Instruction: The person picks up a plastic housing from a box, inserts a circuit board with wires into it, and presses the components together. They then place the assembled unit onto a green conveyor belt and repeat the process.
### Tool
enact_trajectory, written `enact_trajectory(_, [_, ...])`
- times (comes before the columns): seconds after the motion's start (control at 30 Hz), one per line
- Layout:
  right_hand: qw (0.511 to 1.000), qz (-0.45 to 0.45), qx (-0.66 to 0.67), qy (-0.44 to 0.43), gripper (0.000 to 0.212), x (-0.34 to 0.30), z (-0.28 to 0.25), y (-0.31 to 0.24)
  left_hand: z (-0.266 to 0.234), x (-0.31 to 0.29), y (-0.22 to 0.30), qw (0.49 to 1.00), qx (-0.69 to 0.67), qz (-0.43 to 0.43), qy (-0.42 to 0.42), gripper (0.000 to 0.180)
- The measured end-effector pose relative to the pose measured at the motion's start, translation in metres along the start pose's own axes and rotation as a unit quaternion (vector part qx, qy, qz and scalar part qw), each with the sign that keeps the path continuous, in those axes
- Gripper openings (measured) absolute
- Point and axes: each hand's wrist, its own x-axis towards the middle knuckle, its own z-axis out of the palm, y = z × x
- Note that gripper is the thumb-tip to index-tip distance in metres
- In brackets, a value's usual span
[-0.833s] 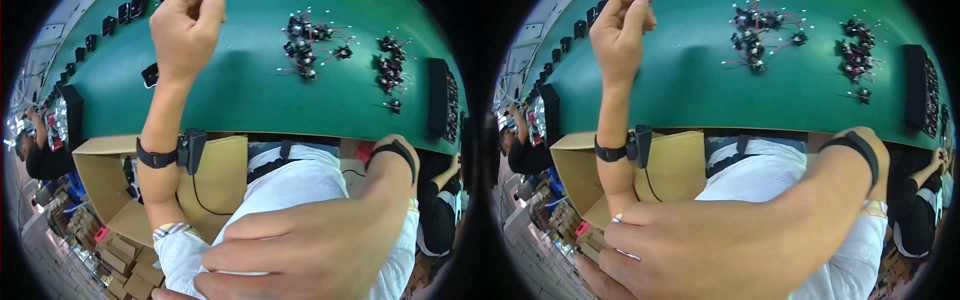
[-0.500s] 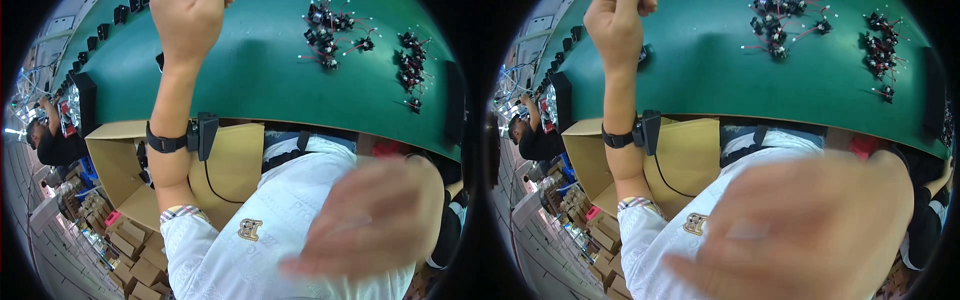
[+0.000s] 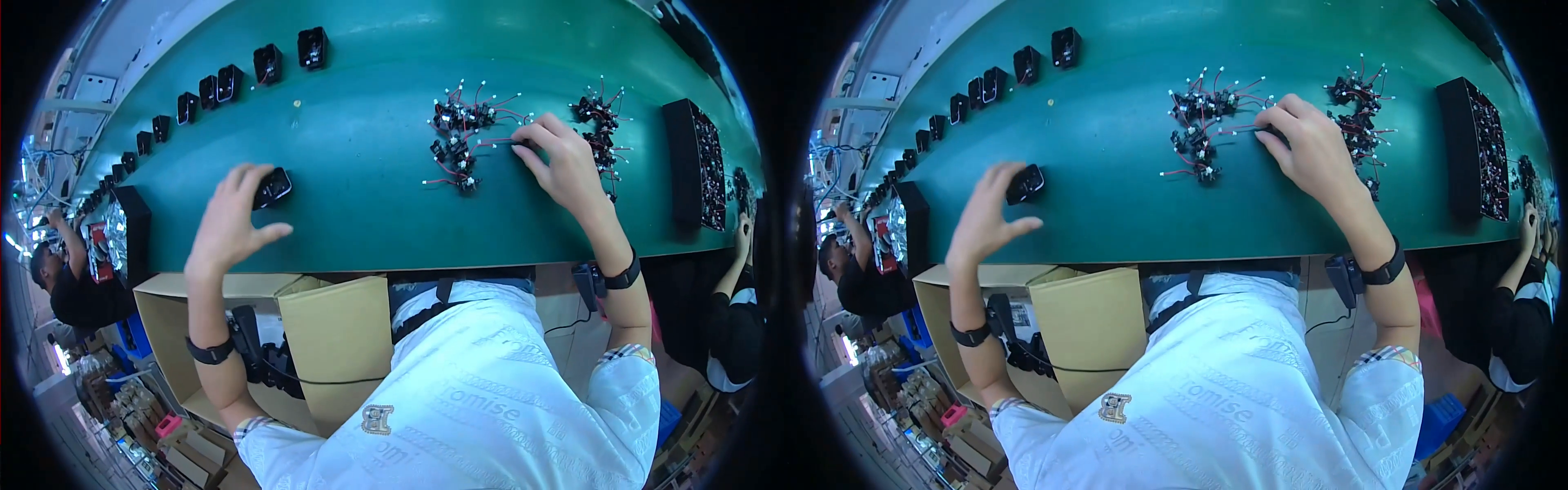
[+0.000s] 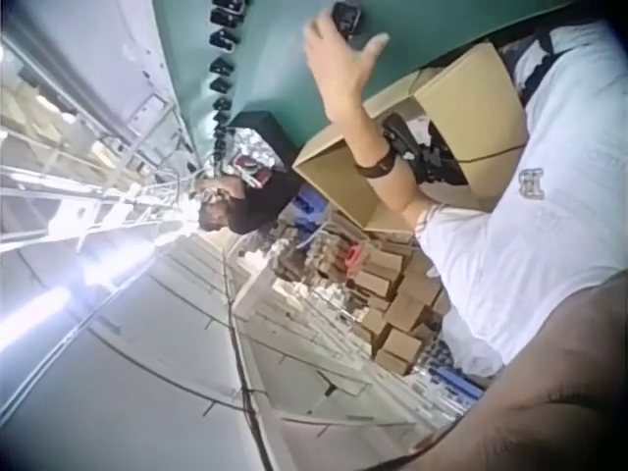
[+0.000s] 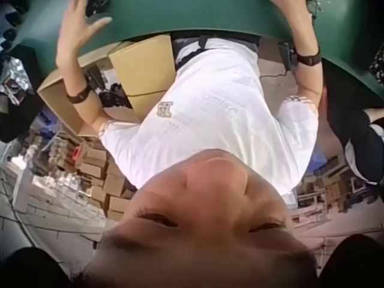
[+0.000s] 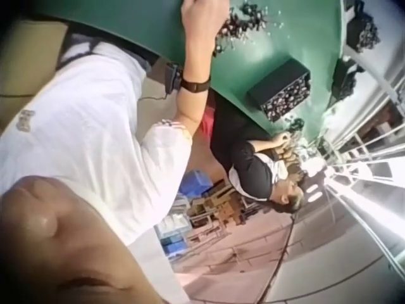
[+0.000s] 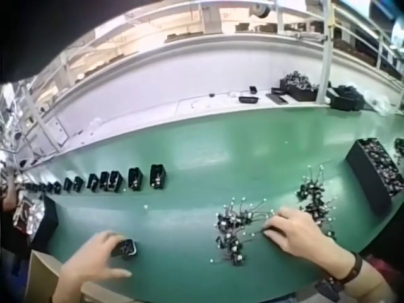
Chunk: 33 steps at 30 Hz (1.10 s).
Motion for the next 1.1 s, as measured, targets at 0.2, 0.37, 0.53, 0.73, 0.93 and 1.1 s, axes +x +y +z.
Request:
enact_trajectory(0.2, [0.995,0.071,0.068,0.01,0.022,-0.003,0.004,0.005,0.025,0.01,-0.011,0.99,-0.063,-0.111,-0.061,0.04])
enact_trajectory(0.37, [0.99,0.136,0.028,-0.021,0.024,-0.01,0.003,0.007,0.019,0.03,0.001,0.993,-0.079,-0.068,-0.047,0.034])
enact_trajectory(0.53, [0.968,0.19,0.165,-0.011,0.013,-0.002,-0.01,-0.003,0.004,0.057,0.042,0.962,-0.271,0.032,0.01,0.025])
enact_trajectory(0.73, [0.952,0.129,0.276,0.02,0.016,0.0,-0.031,0.0,-0.009,0.094,0.097,0.912,-0.367,0.178,0.042,0.023])
enact_trajectory(0.93, [0.873,0.173,0.455,0.02,0.019,0.009,-0.029,-0.002,0.006,0.116,0.12,0.856,-0.484,0.181,-0.024,0.029])
enact_trajectory(1.1, [0.8,0.17,0.575,-0.016,0.03,0.032,-0.032,-0.018,0.029,0.122,0.128,0.777,-0.613,0.12,-0.077,0.034])
